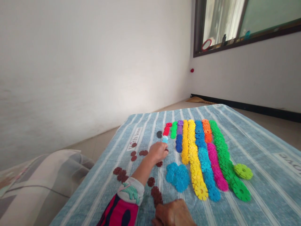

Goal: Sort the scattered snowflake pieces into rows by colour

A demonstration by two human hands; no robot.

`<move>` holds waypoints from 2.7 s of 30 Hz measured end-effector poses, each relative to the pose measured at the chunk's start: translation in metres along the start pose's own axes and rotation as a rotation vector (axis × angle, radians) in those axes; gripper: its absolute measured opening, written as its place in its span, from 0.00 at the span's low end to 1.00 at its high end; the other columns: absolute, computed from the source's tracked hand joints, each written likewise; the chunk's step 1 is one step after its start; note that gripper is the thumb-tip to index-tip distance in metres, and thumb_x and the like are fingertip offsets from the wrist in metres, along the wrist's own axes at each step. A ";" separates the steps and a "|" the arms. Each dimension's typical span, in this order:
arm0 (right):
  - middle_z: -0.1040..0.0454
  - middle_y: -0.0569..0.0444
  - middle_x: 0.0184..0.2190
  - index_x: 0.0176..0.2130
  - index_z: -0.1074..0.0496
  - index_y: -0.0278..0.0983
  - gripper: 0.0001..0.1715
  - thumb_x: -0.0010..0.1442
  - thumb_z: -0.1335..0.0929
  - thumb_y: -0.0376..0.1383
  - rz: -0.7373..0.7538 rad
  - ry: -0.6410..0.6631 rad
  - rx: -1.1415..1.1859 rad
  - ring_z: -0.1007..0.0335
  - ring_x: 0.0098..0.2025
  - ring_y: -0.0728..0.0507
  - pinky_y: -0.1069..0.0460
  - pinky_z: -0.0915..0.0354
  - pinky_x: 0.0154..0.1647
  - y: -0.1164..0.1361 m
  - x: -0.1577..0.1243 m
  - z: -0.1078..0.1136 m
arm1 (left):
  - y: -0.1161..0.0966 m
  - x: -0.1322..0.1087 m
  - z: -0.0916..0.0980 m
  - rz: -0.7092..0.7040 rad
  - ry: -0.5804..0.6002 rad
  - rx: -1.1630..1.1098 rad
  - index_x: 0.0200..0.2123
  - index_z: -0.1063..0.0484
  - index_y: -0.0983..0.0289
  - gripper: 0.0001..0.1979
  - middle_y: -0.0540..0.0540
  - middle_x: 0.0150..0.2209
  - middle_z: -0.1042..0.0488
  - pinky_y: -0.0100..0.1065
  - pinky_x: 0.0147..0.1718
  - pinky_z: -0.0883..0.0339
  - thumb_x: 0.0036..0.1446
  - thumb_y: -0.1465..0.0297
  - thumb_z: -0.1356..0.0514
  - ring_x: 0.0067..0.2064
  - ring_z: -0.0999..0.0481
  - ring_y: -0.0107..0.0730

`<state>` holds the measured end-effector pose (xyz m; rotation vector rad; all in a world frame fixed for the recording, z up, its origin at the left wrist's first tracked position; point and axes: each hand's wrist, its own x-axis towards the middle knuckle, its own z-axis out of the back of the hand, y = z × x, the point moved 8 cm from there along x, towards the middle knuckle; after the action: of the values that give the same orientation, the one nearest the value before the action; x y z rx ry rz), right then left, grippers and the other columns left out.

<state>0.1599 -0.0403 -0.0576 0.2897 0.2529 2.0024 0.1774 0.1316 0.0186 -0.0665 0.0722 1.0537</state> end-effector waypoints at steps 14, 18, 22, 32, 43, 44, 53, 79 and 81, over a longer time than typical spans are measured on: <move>0.21 0.54 0.26 0.32 0.27 0.39 0.14 0.55 0.32 0.47 0.022 0.048 0.009 0.23 0.26 0.41 0.54 0.41 0.23 0.000 -0.002 0.002 | 0.045 -0.012 -0.003 0.118 -0.137 -0.353 0.33 0.22 0.63 0.11 0.49 0.24 0.28 0.27 0.29 0.44 0.52 0.75 0.44 0.30 0.30 0.29; 0.21 0.54 0.27 0.33 0.26 0.40 0.12 0.57 0.33 0.46 0.030 0.110 0.013 0.22 0.28 0.40 0.53 0.41 0.22 0.002 -0.002 0.006 | 0.048 -0.015 -0.001 0.118 -0.175 -0.368 0.35 0.22 0.64 0.12 0.51 0.27 0.25 0.28 0.32 0.41 0.53 0.75 0.46 0.31 0.28 0.29; 0.20 0.54 0.28 0.34 0.26 0.40 0.12 0.59 0.34 0.45 0.056 0.127 0.016 0.22 0.28 0.40 0.53 0.42 0.22 0.003 -0.003 0.007 | 0.061 -0.029 0.003 0.140 -0.225 -0.375 0.35 0.22 0.64 0.12 0.52 0.30 0.23 0.28 0.35 0.39 0.53 0.74 0.46 0.34 0.28 0.29; 0.21 0.56 0.27 0.31 0.27 0.40 0.09 0.58 0.33 0.42 0.104 -0.003 0.073 0.23 0.26 0.43 0.53 0.45 0.20 -0.001 -0.006 0.005 | 0.059 -0.071 -0.009 0.105 -0.169 -0.242 0.30 0.25 0.63 0.06 0.51 0.28 0.29 0.28 0.34 0.41 0.52 0.73 0.43 0.32 0.30 0.29; 0.22 0.57 0.24 0.29 0.28 0.40 0.09 0.56 0.33 0.42 0.098 -0.073 0.063 0.24 0.23 0.43 0.52 0.49 0.19 -0.001 -0.009 0.008 | 0.050 -0.064 -0.022 0.021 -0.071 -0.232 0.45 0.25 0.63 0.16 0.54 0.32 0.26 0.31 0.36 0.39 0.52 0.72 0.44 0.35 0.27 0.34; 0.22 0.57 0.24 0.29 0.28 0.40 0.09 0.56 0.33 0.42 0.099 -0.075 0.065 0.24 0.23 0.44 0.52 0.50 0.19 -0.001 -0.009 0.008 | 0.050 -0.064 -0.023 0.013 -0.065 -0.244 0.45 0.25 0.63 0.16 0.53 0.32 0.26 0.31 0.35 0.39 0.52 0.72 0.44 0.35 0.27 0.34; 0.21 0.57 0.26 0.30 0.27 0.40 0.10 0.57 0.33 0.44 0.100 -0.005 0.075 0.24 0.26 0.44 0.54 0.47 0.21 0.000 -0.008 0.004 | 0.067 -0.057 -0.039 0.144 -0.006 -0.546 0.36 0.28 0.66 0.12 0.46 0.23 0.30 0.27 0.27 0.41 0.44 0.73 0.41 0.26 0.31 0.27; 0.21 0.55 0.26 0.32 0.26 0.40 0.12 0.57 0.32 0.45 0.056 0.031 0.022 0.23 0.26 0.41 0.53 0.44 0.20 0.001 -0.004 0.010 | 0.046 -0.020 -0.006 0.197 -0.178 -0.261 0.40 0.27 0.62 0.15 0.49 0.28 0.26 0.27 0.29 0.42 0.48 0.77 0.43 0.31 0.28 0.29; 0.21 0.55 0.27 0.32 0.27 0.39 0.12 0.57 0.32 0.45 0.065 0.038 0.030 0.23 0.26 0.41 0.53 0.45 0.21 0.002 -0.005 0.012 | 0.050 -0.027 -0.004 0.188 -0.185 -0.310 0.43 0.27 0.63 0.16 0.48 0.27 0.26 0.27 0.30 0.41 0.49 0.76 0.43 0.30 0.28 0.28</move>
<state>0.1641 -0.0448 -0.0461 0.2819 0.3017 2.0713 0.1203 0.1328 0.0160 -0.2454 -0.2578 1.2477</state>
